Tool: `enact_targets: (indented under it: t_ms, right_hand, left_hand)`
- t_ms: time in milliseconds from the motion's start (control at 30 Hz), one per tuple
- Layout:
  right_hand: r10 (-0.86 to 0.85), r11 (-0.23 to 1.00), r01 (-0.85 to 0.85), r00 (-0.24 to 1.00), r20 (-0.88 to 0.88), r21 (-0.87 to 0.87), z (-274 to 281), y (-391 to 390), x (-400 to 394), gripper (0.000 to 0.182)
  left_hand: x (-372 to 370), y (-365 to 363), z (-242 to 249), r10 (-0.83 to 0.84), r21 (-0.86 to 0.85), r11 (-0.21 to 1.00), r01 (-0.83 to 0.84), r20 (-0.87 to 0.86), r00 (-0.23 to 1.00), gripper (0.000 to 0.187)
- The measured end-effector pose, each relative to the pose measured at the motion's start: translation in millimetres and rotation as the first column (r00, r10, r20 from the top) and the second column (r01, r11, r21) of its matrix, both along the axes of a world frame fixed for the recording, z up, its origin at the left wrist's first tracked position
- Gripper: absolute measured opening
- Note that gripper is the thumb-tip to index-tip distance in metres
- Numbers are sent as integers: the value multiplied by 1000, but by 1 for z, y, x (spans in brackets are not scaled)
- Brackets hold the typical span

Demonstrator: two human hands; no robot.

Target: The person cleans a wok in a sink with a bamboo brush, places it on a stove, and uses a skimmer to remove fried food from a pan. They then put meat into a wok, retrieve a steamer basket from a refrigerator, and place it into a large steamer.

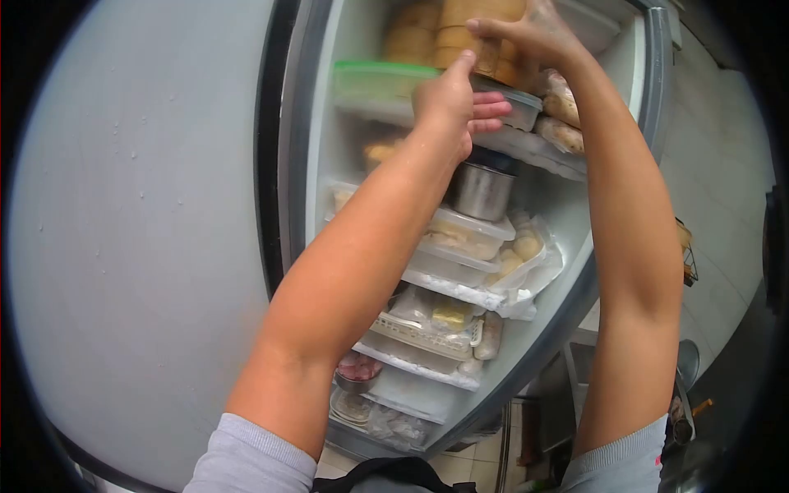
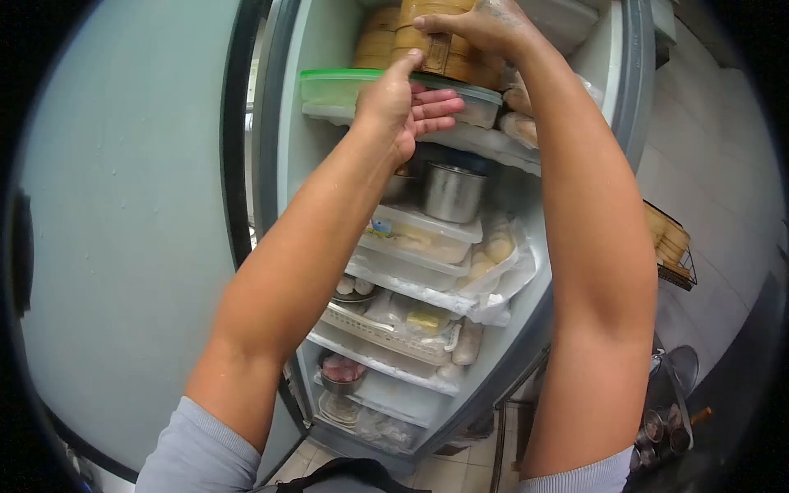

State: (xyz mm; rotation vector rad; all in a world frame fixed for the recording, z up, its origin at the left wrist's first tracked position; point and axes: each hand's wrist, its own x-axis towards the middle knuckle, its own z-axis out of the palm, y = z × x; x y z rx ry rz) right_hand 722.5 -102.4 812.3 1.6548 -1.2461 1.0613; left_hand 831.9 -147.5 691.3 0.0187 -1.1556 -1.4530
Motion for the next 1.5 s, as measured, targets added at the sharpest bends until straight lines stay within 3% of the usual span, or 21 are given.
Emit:
enact_targets:
  t_ms: [167,267,367,433,467,500,533,567,633,667,700,767,833,900,967,1033,1200,1433,1500]
  right_hand:
    - [74,995,-79,995,-68,-67,-4,22,5,87]
    - [70,998,-70,997,-23,5,-12,49,34,89]
    - [74,997,-74,996,-48,10,-11,49,52,84]
    - [71,996,-76,989,-129,-38,-11,49,69,76]
    - [136,991,-136,987,-90,13,-14,55,72,67]
    - [140,990,-140,986,-88,7,-13,55,73,67]
    - [436,892,-439,898,52,106,-11,55,75,63]
    - [669,697,-700,712,213,156,-8,55,76,60]
    - [675,717,-697,698,238,11,12,26,66,50]
    - [479,878,-474,868,130,-72,28,-1,52,44]
    - [233,958,-222,971,45,-183,39,-25,46,39]
    - [111,994,-112,982,151,-3,52,-75,42,51]
    - [-93,995,89,994,61,54,51,-107,46,61]
    - [-193,977,186,979,63,107,57,-148,42,67]
    - [-171,980,164,983,62,109,60,-162,45,69]
    - [-165,895,9,936,312,446,50,-142,62,70]
    - [-251,857,57,914,319,513,59,-156,65,60]
    - [-229,892,95,938,261,441,66,-162,63,50]
    - [-210,861,89,959,191,500,70,-152,69,42]
  left_hand:
    - [-7,9,0,6,-26,1000,-8,-42,999,73]
    - [3,20,9,-23,-66,998,17,-104,994,70]
    - [27,44,9,-85,-98,993,70,-161,983,62]
    - [41,58,3,3,-147,988,-50,-299,954,62]
    - [47,32,9,-110,-222,974,39,-316,942,66]
    - [58,31,9,-108,-227,973,36,-314,943,66]
    - [69,34,8,-30,-237,969,-69,-392,920,61]
    - [80,36,7,44,-237,956,-173,-469,882,55]
    - [105,41,-2,-2,-218,969,-120,-487,873,54]
    - [116,45,-10,-46,-195,979,-62,-504,862,53]
    - [125,49,-20,-44,-203,977,-70,-508,860,53]
    - [141,58,-45,-44,-165,985,-40,-477,878,53]
    - [149,60,-79,7,-80,996,-50,-467,884,55]
    - [158,69,-118,67,-87,990,-110,-403,913,59]
    - [165,76,-163,78,-82,990,-113,-341,937,63]
    - [169,82,-200,34,-39,998,-51,-341,939,69]
    - [182,87,-242,-100,92,987,134,-308,946,75]
    - [192,85,-257,-97,209,963,170,-322,942,76]
    - [192,82,-261,-106,205,962,181,-331,938,77]
